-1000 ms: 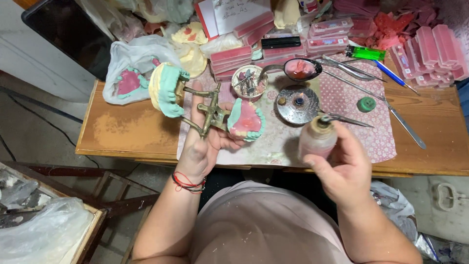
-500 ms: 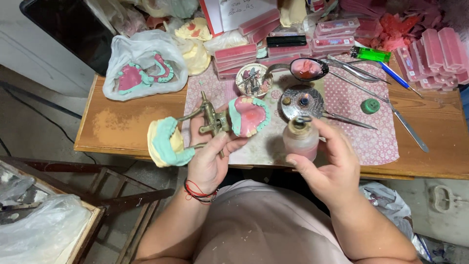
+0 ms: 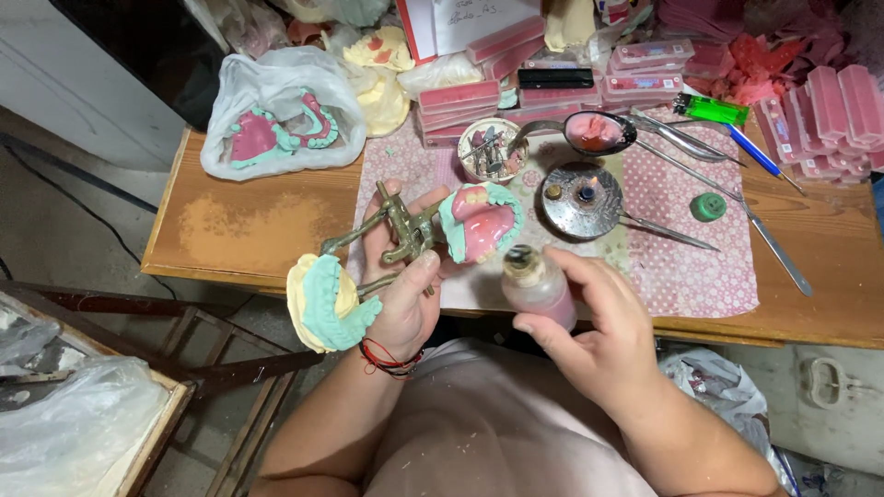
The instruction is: The person uses a metal tool to shape and smooth pink material on a dental mold held in a vise. They then apply a liquid from a bottle to the mold and continue refining the material with the tool. Finally, the person writes on a document with a pen.
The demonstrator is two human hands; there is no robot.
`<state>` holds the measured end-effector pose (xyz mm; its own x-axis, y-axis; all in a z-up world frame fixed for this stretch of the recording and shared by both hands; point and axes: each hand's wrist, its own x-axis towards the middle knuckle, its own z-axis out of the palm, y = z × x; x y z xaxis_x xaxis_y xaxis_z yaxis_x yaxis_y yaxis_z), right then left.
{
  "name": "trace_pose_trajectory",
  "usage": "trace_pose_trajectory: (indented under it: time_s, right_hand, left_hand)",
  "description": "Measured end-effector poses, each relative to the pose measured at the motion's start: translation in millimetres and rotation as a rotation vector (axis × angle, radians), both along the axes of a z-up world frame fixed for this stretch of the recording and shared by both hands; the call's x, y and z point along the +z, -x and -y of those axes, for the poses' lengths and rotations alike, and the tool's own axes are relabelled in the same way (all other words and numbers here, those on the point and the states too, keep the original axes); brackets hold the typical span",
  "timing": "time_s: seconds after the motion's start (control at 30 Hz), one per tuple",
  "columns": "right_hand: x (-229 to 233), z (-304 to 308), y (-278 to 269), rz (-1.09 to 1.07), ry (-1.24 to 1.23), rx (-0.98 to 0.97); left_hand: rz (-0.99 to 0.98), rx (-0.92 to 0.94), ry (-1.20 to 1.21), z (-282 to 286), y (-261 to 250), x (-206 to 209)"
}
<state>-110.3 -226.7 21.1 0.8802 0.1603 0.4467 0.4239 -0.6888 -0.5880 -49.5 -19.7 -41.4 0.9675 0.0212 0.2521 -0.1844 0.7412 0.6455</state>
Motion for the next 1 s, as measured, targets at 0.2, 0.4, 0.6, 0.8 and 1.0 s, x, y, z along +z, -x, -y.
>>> trace_pose_trajectory:
  time_s: [0.2,0.4,0.6,0.8,1.0]
  right_hand:
    - [-1,5,-4,-0.008,-0.030,-0.105]
    - [-2,4,-9,-0.018,0.028,-0.038]
    - [1,4,-2,-0.021,-0.069,-0.081]
    - [5,-8,-5,0.010,-0.045,-0.053]
    - [-3,-8,-2,-0.015,0.021,0.067]
  left_hand:
    - [-0.017,0.001,-0.008,-1,-1,1]
    - [-0.029,0.002,-0.024,-2,0,5]
    - [-0.023,0.000,-0.035,-3,0,7]
    - [-0.038,-0.023,-0.012,0,2,6]
    - [-0.081,-0.035,0.026,-2,2,7]
